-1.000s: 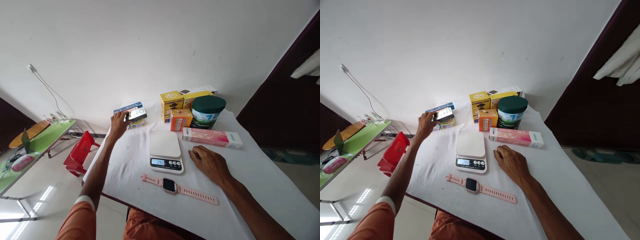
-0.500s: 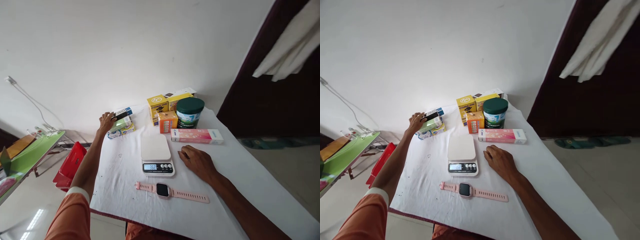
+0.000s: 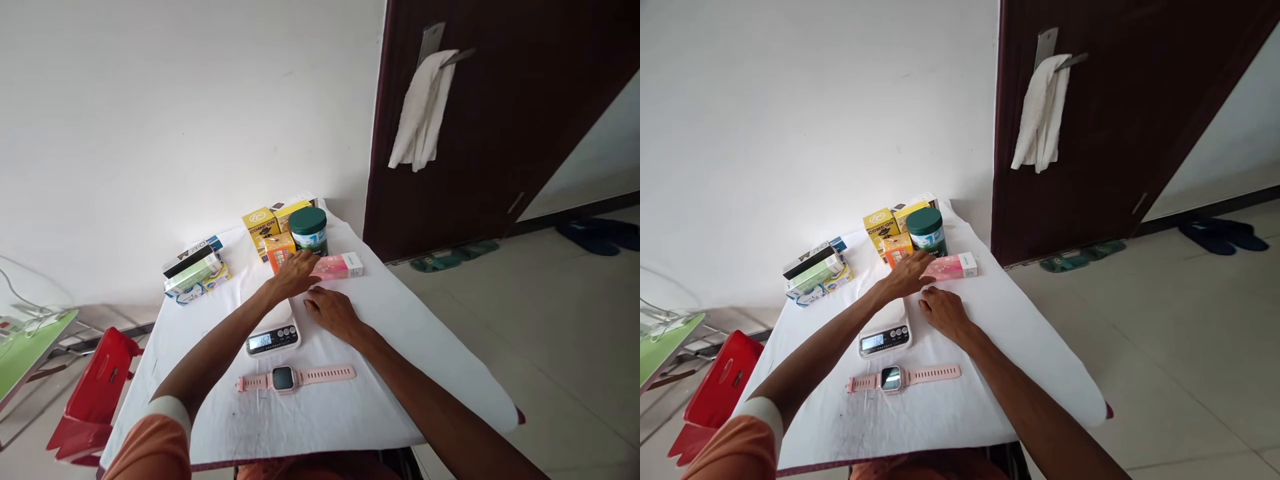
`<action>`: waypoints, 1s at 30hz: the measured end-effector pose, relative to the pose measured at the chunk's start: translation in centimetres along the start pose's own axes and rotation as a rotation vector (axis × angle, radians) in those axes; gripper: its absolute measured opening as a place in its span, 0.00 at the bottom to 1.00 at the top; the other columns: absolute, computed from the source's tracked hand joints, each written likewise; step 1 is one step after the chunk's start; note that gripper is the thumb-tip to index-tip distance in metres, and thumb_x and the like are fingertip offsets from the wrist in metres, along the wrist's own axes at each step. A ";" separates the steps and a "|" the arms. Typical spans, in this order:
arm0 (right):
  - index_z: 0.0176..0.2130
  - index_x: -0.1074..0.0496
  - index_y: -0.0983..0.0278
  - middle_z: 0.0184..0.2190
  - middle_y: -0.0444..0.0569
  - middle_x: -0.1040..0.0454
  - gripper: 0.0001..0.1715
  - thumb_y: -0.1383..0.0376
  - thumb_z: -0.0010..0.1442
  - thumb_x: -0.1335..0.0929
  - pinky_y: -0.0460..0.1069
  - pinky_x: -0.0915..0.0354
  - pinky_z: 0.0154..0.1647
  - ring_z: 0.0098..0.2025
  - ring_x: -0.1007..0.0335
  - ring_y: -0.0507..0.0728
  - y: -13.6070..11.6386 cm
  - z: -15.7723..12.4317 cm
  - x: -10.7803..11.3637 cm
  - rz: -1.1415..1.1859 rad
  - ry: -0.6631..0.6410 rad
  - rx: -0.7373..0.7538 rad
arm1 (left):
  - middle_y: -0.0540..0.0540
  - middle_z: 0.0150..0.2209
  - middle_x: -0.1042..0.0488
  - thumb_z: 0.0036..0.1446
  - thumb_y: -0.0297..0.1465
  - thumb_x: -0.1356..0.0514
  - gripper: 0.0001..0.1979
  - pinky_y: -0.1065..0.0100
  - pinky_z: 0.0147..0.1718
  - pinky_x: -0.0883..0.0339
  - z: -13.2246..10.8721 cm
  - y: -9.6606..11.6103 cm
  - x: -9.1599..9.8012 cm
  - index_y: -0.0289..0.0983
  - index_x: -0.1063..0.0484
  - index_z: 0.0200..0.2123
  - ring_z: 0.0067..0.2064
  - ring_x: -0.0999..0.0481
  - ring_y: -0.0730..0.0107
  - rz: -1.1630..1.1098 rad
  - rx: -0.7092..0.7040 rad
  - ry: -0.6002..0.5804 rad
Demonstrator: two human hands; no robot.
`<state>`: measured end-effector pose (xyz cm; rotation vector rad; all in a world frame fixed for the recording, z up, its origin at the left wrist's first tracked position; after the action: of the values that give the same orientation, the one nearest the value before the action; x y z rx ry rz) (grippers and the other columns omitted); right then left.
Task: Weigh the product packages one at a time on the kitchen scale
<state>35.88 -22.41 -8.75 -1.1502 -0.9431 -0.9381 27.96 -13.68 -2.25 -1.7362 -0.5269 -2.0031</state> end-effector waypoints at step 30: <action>0.36 0.25 0.64 0.39 0.51 0.20 0.16 0.65 0.72 0.38 0.50 0.47 0.35 0.38 0.26 0.56 0.1 -0.2 0.2 0.042 0.000 0.018 | 0.42 0.49 0.30 0.55 0.33 0.31 0.25 0.51 0.51 0.28 -17.3 -5.6 4.3 0.43 0.27 0.56 0.51 0.28 0.54 -0.239 0.309 0.014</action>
<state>36.05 -22.59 -8.66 -1.1505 -0.9225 -0.8939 10.12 -18.86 -0.47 -1.5284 -1.0223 -1.9595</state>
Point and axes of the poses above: each hand's wrist, its own z-axis towards the middle knuckle, its own x-axis out of the back of the hand, y = z × x, the point moved 3 cm from there along z, towards the middle knuckle
